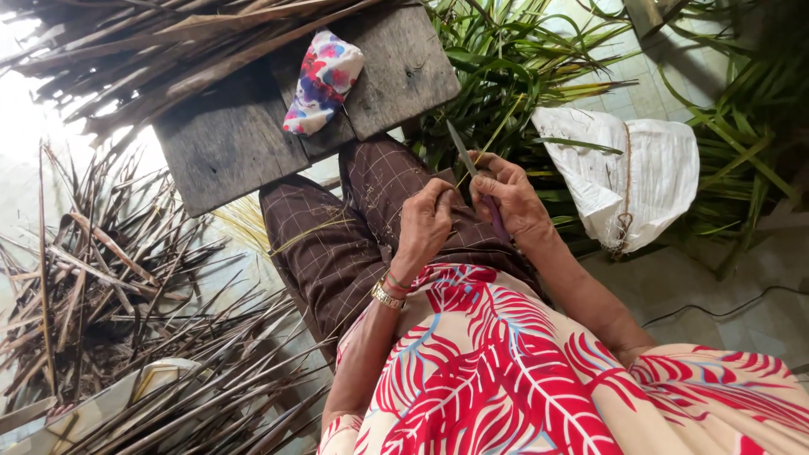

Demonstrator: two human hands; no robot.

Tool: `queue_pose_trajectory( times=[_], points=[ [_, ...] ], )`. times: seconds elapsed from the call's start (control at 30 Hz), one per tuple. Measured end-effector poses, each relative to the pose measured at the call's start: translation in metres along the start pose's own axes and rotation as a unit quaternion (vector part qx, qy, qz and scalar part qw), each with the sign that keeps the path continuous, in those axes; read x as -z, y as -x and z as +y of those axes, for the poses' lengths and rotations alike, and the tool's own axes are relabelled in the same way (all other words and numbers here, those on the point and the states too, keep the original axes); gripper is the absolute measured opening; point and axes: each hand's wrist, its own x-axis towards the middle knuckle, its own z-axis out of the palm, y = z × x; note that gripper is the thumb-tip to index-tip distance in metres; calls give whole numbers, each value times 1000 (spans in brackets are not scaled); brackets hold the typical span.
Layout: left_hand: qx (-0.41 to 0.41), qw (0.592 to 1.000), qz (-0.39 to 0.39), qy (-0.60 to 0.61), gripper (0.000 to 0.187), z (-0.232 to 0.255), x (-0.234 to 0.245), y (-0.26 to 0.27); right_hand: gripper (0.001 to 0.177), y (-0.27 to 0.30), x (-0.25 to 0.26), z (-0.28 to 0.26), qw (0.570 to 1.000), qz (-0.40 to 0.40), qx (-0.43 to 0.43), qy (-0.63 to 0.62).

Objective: Stripping the leafy part from palm midribs using a small knife

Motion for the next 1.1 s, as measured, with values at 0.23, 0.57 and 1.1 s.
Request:
queue_pose_trajectory(
  times=[0.23, 0.57, 1.1],
  points=[
    [-51, 992, 29, -114, 7, 4, 4, 8, 31, -20, 36, 9, 999, -14, -40, 5],
    [41, 995, -33, -82, 8, -16, 2, 15, 18, -84, 120, -3, 995, 84, -52, 0],
    [59, 996, 7, -67, 8, -50, -24, 2, 30, -13, 33, 40, 994, 7, -96, 43]
  ],
)
